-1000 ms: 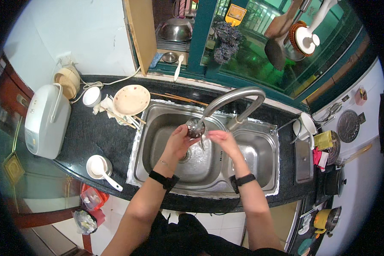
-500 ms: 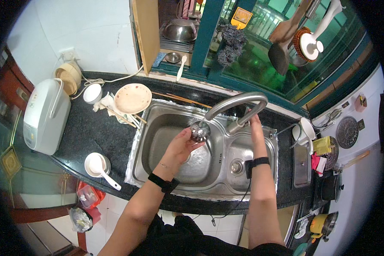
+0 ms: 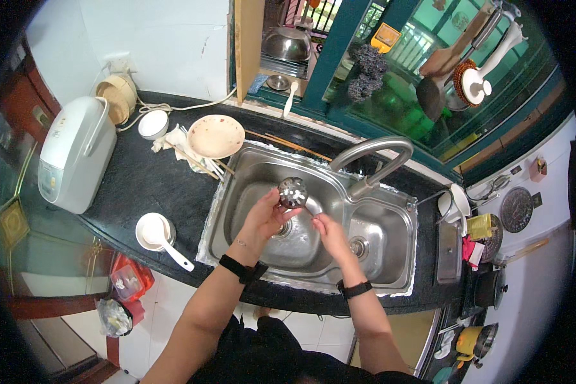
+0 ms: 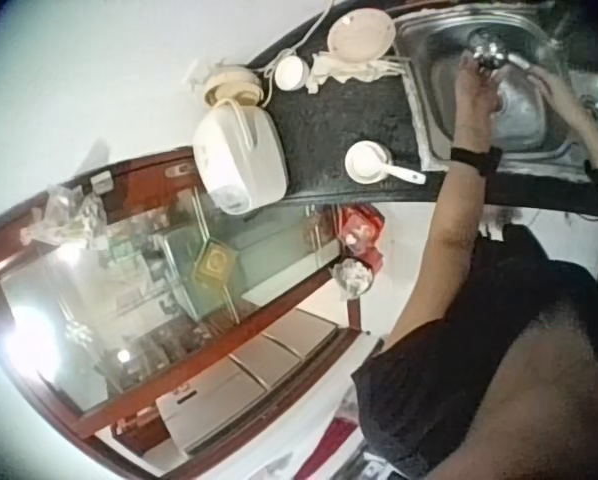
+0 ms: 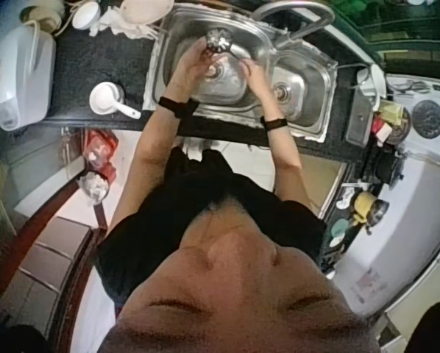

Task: Clean a faucet part and then assemble a hand mixer by inserting the beaters.

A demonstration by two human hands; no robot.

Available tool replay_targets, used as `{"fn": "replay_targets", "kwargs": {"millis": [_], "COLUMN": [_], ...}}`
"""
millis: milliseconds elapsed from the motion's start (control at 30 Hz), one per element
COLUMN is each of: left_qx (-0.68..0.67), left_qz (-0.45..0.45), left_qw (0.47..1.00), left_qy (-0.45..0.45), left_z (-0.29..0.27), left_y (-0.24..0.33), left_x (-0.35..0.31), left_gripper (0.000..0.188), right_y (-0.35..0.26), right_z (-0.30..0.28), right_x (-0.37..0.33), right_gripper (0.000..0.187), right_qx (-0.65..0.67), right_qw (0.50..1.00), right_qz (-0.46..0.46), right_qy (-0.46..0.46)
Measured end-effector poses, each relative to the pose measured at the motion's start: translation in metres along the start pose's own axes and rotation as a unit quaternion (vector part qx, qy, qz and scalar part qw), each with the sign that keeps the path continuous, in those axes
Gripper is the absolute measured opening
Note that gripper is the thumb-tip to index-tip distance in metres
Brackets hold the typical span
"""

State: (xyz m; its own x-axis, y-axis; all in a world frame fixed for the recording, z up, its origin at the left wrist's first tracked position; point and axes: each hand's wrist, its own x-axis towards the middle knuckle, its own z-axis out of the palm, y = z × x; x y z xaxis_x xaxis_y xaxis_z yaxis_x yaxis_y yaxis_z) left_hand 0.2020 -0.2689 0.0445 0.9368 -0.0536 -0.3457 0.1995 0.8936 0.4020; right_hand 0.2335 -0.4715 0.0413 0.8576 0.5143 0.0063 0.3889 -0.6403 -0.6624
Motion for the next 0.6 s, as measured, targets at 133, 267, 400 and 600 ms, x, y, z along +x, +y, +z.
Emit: {"fn": "replay_targets", "kwargs": {"millis": [133,267,400,600], "left_qx": [-0.102,0.688,0.92,0.685], "left_qz": [0.004,0.191,0.042,0.117], "left_qw": [0.993,0.7,0.376,0.695], "left_qy": [0.051,0.027,-0.099,-0.183], "left_z": [-0.017,-0.078,-0.063,-0.057], "left_y": [-0.003,-0.042,-0.038,-0.02], "left_x": [-0.008,-0.038,-0.102,-0.175], "left_gripper": [0.032,0.039,0.049,0.038], "right_y": [-0.013,-0.036,-0.065,-0.064], "right_z": [-0.003,0.001,0.022,0.066], "right_x": [-0.004,-0.005,-0.012,-0.031], "right_gripper": [0.016,0.018,0.022,0.027], "right_qx": [0.065,0.041,-0.016,-0.209], "right_qw": [0.995,0.996,0.983,0.965], "right_qz": [-0.015,-0.026,0.014,0.161], "right_qy": [0.07,0.079,0.184,-0.01]}}
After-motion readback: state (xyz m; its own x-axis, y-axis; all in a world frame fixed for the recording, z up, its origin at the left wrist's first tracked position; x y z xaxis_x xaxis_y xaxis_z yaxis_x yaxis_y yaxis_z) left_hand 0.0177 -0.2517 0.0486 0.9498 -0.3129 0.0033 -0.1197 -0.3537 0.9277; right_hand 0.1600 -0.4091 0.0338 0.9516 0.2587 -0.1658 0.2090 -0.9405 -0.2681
